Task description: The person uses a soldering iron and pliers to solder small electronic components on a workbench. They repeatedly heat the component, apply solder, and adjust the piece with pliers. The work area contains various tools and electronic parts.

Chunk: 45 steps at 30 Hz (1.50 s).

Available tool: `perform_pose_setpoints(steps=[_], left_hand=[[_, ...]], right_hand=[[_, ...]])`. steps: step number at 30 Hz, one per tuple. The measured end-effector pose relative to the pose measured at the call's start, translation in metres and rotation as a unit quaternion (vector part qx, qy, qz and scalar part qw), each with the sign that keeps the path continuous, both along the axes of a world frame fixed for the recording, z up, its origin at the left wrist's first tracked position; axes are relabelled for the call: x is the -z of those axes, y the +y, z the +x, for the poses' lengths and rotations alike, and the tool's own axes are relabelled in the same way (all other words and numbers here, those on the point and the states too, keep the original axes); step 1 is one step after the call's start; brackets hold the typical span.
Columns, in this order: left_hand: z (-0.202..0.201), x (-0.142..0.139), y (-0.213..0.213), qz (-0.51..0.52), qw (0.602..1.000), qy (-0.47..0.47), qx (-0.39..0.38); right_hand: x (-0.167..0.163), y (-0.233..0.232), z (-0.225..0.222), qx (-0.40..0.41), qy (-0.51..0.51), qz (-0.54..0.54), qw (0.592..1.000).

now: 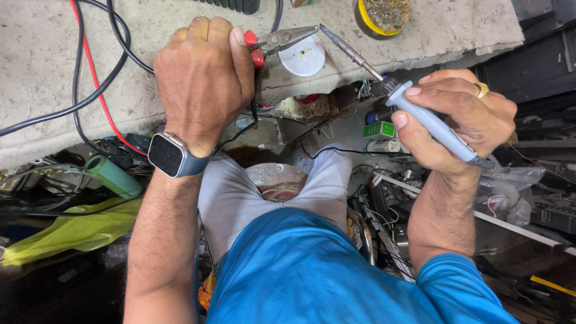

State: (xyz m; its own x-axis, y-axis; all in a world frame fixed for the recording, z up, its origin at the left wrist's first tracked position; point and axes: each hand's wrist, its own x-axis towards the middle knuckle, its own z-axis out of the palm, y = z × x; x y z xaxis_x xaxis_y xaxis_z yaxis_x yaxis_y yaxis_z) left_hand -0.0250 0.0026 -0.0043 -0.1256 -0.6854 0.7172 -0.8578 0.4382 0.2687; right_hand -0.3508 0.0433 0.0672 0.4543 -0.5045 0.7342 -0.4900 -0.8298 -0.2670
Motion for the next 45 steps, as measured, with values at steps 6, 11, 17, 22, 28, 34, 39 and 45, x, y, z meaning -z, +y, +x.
perform_pose_setpoints(steps=[6,11,17,22,28,34,39,45], left_hand=[[0.000,0.001,0.001,0.002,1.000,-0.002,0.001],[0.001,0.001,0.001,0.001,1.000,-0.001,0.004],[0.001,0.002,0.001,-0.004,1.000,-0.009,-0.001],[0.002,0.003,0.000,-0.006,1.000,-0.013,-0.001],[0.002,0.005,-0.001,-0.003,1.000,-0.020,-0.004],[0.002,0.005,-0.001,-0.006,1.000,-0.021,0.000],[0.002,0.005,-0.001,-0.001,1.000,-0.023,-0.005],[0.003,0.005,-0.001,0.002,1.000,-0.017,0.001]], right_hand=[[-0.004,0.000,-0.006,-0.008,0.019,0.009,1.000],[-0.010,-0.001,-0.013,-0.006,0.009,0.059,0.998],[-0.015,-0.004,-0.013,-0.023,0.043,0.041,0.998],[-0.015,-0.006,-0.015,-0.021,0.048,0.042,0.998],[-0.011,-0.004,-0.023,0.002,0.014,0.093,0.996],[-0.004,-0.008,-0.030,0.011,-0.067,0.153,0.986],[-0.002,-0.013,-0.033,0.004,-0.121,0.200,0.972],[0.007,-0.024,-0.033,-0.075,-0.222,0.252,0.939]])
